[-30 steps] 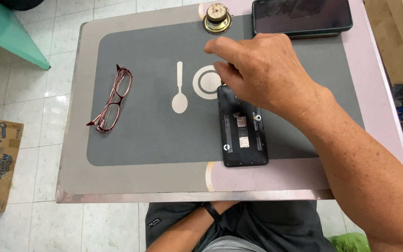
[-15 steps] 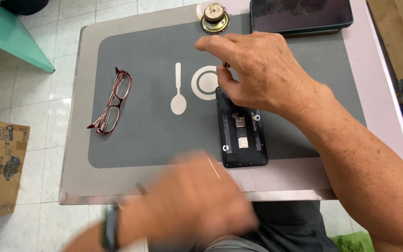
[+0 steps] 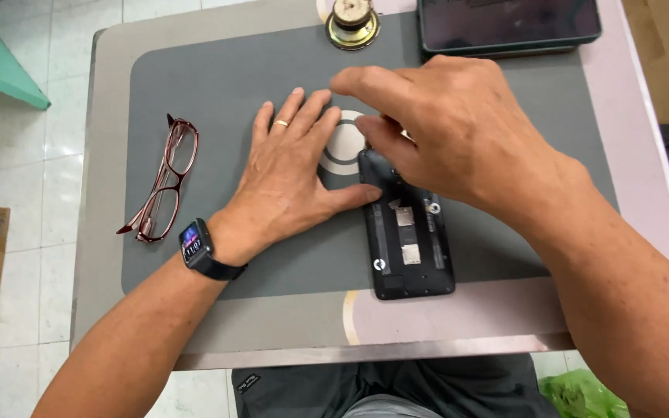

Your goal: Removing small screws from the back of a smartphone using a precision screwdriver.

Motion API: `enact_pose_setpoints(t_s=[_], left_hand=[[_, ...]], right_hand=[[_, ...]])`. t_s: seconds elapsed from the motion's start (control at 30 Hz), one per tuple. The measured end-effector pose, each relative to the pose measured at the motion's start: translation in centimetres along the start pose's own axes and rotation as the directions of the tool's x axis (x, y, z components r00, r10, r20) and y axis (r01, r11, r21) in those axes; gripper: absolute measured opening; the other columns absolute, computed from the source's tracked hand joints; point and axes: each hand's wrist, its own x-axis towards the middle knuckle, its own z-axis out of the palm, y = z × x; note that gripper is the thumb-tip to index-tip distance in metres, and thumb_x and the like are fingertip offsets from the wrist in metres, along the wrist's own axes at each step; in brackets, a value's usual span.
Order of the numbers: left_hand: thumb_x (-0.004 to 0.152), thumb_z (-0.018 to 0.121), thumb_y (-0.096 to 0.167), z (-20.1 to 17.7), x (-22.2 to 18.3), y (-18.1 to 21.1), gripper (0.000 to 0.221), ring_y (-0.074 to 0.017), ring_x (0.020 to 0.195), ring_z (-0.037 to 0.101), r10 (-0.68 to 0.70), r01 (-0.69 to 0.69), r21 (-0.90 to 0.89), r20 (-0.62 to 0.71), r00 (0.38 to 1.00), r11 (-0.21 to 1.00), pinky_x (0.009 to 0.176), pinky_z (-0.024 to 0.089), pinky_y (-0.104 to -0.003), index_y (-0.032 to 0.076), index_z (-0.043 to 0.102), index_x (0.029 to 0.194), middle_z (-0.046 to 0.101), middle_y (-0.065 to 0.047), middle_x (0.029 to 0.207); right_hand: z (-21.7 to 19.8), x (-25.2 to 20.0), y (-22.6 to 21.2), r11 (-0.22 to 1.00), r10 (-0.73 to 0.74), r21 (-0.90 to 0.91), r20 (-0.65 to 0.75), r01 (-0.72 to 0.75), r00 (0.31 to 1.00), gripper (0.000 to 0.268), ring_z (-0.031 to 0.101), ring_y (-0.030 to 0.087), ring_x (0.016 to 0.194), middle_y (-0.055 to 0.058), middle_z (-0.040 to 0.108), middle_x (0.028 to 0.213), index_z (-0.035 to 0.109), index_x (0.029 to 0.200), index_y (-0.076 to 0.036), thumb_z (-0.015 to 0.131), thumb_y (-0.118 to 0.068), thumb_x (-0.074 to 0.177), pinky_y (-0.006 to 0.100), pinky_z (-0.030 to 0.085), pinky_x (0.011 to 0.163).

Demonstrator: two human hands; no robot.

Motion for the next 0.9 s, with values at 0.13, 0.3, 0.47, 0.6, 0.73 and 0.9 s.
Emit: enact_pose_setpoints(t_s=[0.13,0.3,0.47,0.6,0.73,0.9], left_hand=[[0.085,0.076,0.082,0.2,-0.2,0.0,0.108,-0.0510,0.155,0.034,-0.003,0.003,-0.005,-0.006,1.000,1.000,0.123,0.020,-0.070,0.004,0.047,0.155,0.047,-0.021,0.164],[0.084,0.077,0.084,0.4,-0.3,-0.1,0.105,-0.0505,0.153,0.039,0.024,-0.023,0.020,-0.051,0.998,1.000,0.121,0.025,-0.070,0.003,0.053,0.148,0.049,-0.019,0.163],[0.083,0.078,0.083,0.6,-0.4,-0.4,0.104,-0.0488,0.153,0.038,0.029,-0.028,0.021,-0.042,0.999,0.999,0.121,0.024,-0.070,0.005,0.056,0.147,0.047,-0.017,0.164],[0.084,0.077,0.084,0.3,-0.5,-0.3,0.100,-0.0500,0.151,0.041,0.060,-0.058,0.044,-0.047,0.997,0.997,0.120,0.026,-0.071,0.007,0.058,0.146,0.050,-0.017,0.160],[0.085,0.076,0.083,0.6,-0.8,-0.4,0.099,-0.0512,0.149,0.044,0.111,-0.105,0.072,-0.073,0.991,0.992,0.120,0.028,-0.072,0.006,0.059,0.146,0.051,-0.018,0.161],[0.083,0.080,0.081,0.2,-0.7,-0.2,0.096,-0.0523,0.148,0.046,0.113,-0.108,0.067,-0.068,0.991,0.992,0.118,0.030,-0.074,0.007,0.060,0.141,0.052,-0.017,0.158]], right_hand=[[-0.7,0.3,-0.9,0.999,-0.031,0.022,0.062,0.030,0.998,0.047,0.060,0.026,0.069,0.000,0.068,0.089,0.067,0.143,-0.011,0.065,0.009,0.101,0.041,0.051,0.068],[-0.1,-0.3,-0.6,1.000,0.017,0.022,0.049,-0.018,0.999,0.040,0.061,0.031,0.072,0.003,0.075,0.099,0.070,0.144,-0.011,0.069,0.003,0.107,0.044,0.052,0.072],[-3.3,-1.5,1.1,0.975,0.171,0.132,0.064,-0.178,0.983,0.036,0.076,0.015,0.092,-0.002,0.080,0.108,0.072,0.147,-0.013,0.084,-0.003,0.114,0.034,0.052,0.085],[-4.4,-3.5,1.9,0.983,0.179,0.030,-0.012,-0.179,0.984,0.028,0.075,0.018,0.090,0.007,0.081,0.110,0.081,0.146,0.003,0.088,0.009,0.120,0.034,0.051,0.080],[-2.9,-5.5,2.1,0.985,0.167,-0.037,-0.079,-0.170,0.983,0.022,0.072,0.023,0.080,0.008,0.077,0.094,0.084,0.138,0.004,0.083,0.011,0.117,0.040,0.055,0.078],[-2.5,-5.6,2.2,0.979,0.199,-0.029,-0.085,-0.202,0.976,0.019,0.067,0.024,0.077,0.006,0.071,0.087,0.084,0.135,0.003,0.084,0.012,0.119,0.041,0.052,0.077]])
